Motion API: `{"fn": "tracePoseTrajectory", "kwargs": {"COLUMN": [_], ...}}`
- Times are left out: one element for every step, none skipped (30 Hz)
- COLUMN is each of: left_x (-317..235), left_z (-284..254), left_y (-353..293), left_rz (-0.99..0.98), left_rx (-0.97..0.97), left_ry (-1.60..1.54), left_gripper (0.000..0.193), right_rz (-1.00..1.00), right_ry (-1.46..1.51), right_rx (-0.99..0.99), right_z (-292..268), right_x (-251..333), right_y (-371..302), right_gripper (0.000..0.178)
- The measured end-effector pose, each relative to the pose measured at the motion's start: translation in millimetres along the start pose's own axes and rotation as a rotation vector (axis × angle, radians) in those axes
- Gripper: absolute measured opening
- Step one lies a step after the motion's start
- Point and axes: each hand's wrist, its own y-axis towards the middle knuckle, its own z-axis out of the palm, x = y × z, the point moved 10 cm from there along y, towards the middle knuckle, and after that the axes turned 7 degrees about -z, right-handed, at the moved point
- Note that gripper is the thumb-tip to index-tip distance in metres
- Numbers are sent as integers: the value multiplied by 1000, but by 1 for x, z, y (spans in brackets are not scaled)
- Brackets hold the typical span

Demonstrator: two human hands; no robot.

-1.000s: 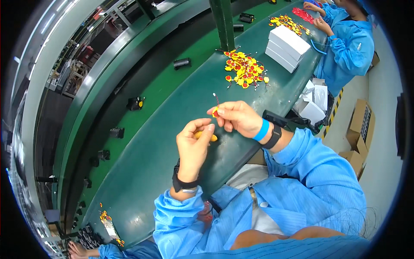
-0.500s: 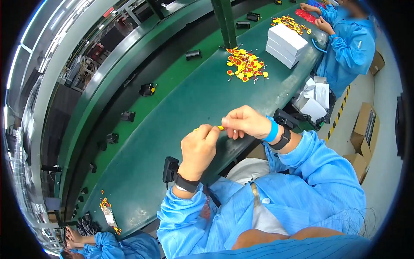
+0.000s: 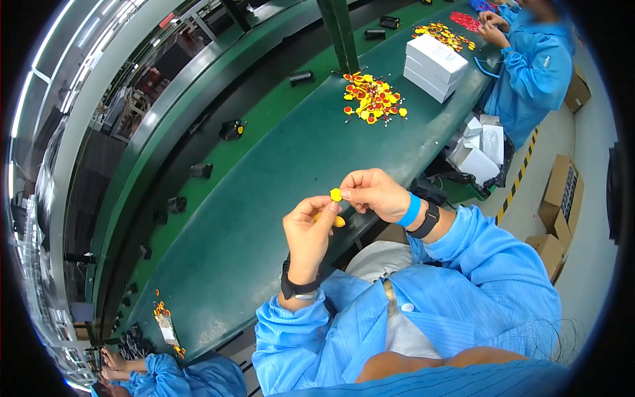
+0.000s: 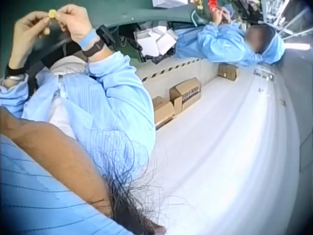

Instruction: Manually assembling small yellow and black plastic components on an industrial conveyor line.

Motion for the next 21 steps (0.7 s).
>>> {"fn": "tracePoseTrajectory", "kwargs": {"left_x": [0, 0, 0, 0, -1, 0, -2, -4, -2, 0, 2, 5, 11, 21, 31, 48, 69, 91, 113, 142, 163], "left_z": [0, -1, -1, -2, -2, -4, -6, -9, -13, -25, -38, -50, -67, -83, -96, -113, -131, -148, -162, -184, -203], "left_y": [-1, -1, -2, -2, -3, -3, -4, -7, -8, -15, -23, -37, -52, -72, -91, -112, -134, -159, -177, -190, -196], "left_rz": [-3, -5, -5, 14, 34, 37, 72, 106, 111, 95, 77, 38, 12, -35, -125, -216, -303, -454, -503, -537, -546], "left_rx": [-10, -20, -23, -16, -11, -17, -29, -41, -45, -69, -94, -92, -82, -76, -50, -42, -26, -60, -125, -251, -323], "left_ry": [10, 21, 22, -6, -32, -31, -32, -32, -31, 72, 175, 216, 331, 362, 342, 321, 395, 390, 283, 291, 530], "left_gripper": [10, 10, 10, 9, 7, 7, 7, 7, 7, 6, 5, 4, 3, 3, 4, 4, 4, 4, 4, 3, 6], "right_rz": [1, 1, 2, 2, 26, 51, 52, 124, 193, 196, 186, 177, 175, 142, 108, 110, 97, 87, 70, 72, 36], "right_ry": [1, -3, -8, -7, 54, 115, 116, 174, 229, 355, 295, 236, 239, 237, 237, 240, 200, 158, 104, 104, 70], "right_rx": [1, 0, -2, 1, 34, 70, 79, 158, 232, 321, 298, 271, 273, 225, 171, 168, 137, 107, 82, 77, 59], "right_z": [0, 0, 0, 2, 7, 14, 16, 25, 32, 41, 36, 30, 24, 12, 1, -2, -7, -12, -16, -18, -24], "right_x": [-1, -3, -3, -3, -4, -5, -4, -9, -13, -11, -9, -8, -8, -6, -5, -6, -6, -6, -5, -7, -6], "right_y": [-1, -1, -2, -3, -4, -5, -7, -13, -19, -22, -22, -22, -22, -17, -13, -11, -8, -4, -2, -1, 2], "right_gripper": [11, 11, 12, 12, 12, 12, 12, 12, 12, 13, 13, 13, 13, 14, 14, 14, 15, 15, 15, 15, 15]}}
